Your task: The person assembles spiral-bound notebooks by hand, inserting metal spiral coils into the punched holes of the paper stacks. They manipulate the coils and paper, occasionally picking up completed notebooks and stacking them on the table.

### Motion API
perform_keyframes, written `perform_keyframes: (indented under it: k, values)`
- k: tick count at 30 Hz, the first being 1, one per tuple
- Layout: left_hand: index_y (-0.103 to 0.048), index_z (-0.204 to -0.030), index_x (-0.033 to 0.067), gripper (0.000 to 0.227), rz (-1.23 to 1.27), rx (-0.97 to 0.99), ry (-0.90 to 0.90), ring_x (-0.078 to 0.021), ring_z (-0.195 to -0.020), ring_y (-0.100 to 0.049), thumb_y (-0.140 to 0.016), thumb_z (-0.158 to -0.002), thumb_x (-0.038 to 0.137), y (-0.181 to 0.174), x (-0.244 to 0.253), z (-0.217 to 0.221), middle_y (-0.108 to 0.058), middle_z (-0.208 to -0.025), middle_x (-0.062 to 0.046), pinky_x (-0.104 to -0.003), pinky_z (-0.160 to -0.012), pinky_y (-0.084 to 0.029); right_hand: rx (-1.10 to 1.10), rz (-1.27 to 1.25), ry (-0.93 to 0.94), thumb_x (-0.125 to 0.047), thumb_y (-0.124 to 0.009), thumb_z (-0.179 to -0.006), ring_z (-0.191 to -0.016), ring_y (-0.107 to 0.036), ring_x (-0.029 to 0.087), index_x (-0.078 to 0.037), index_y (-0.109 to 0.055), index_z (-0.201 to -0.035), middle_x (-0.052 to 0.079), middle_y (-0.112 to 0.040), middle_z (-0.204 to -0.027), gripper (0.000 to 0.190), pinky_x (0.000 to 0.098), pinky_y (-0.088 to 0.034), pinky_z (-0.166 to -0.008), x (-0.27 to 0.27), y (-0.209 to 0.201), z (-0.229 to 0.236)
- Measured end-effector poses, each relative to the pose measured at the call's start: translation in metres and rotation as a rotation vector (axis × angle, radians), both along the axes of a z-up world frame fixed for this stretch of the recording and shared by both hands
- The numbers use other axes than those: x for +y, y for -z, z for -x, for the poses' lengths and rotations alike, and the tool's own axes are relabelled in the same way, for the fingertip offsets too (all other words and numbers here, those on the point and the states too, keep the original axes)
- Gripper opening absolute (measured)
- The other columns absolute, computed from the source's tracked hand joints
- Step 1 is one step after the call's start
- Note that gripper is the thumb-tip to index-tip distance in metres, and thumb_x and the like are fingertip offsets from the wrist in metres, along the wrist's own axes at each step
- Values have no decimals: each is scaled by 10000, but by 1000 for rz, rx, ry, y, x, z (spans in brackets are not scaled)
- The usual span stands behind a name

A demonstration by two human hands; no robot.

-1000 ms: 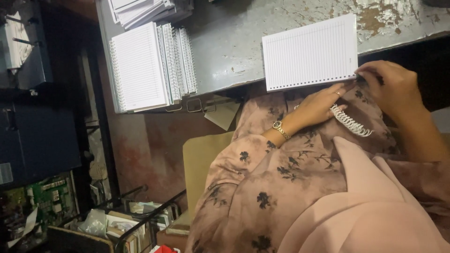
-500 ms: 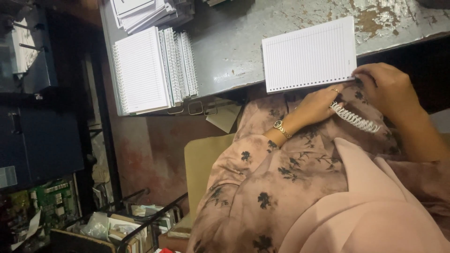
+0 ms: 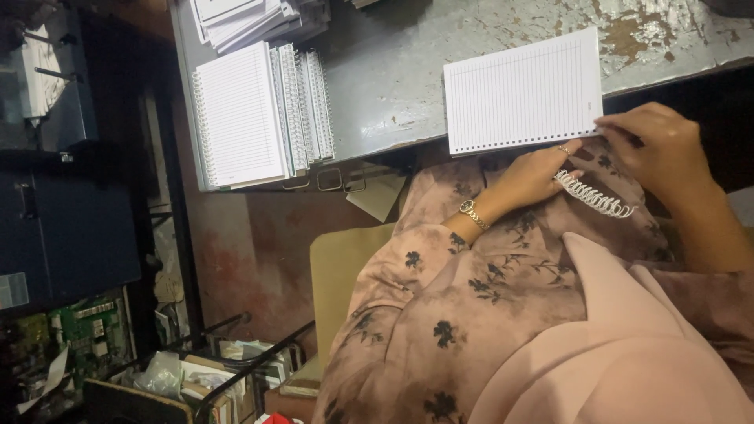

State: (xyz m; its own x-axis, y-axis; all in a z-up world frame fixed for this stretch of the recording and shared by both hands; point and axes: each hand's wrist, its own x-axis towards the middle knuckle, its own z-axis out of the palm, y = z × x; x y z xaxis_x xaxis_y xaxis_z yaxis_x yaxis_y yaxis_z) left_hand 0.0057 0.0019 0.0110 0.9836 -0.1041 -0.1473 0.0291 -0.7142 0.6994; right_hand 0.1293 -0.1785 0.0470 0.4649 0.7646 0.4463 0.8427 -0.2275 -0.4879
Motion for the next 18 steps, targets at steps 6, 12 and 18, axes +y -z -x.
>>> perform_keyframes:
  k: [6,12,18]
  values:
    - [-393,-1369,140,471,39,-34,20,-296,-907,-755,-556,-991,368,2,2,-2,-760,-1066,-124,-364,-528,-547,5,-60,18,94,-829,-1052,-987,-716,284,-5,-830,-1105,109,-788,-1062,112,364,-559,-900,1,2,0]
    - [-363,-1474,138,567,15,-49,23,-301,-909,-744,-532,-1004,406,16,1,-2,-753,-1082,-130,-380,-557,-533,29,-27,29,66,-845,-1045,-975,-719,262,-14,-839,-1115,98,-791,-1054,107,341,-561,-851,0,5,-1]
    - [-351,-1519,163,592,12,-56,16,-323,-1072,-746,-518,-1013,421,17,2,-4,-722,-1297,-154,-393,-670,-626,60,-28,39,79,-840,-1043,-954,-710,247,-7,-841,-1113,109,-782,-1036,111,335,-554,-834,2,4,1]
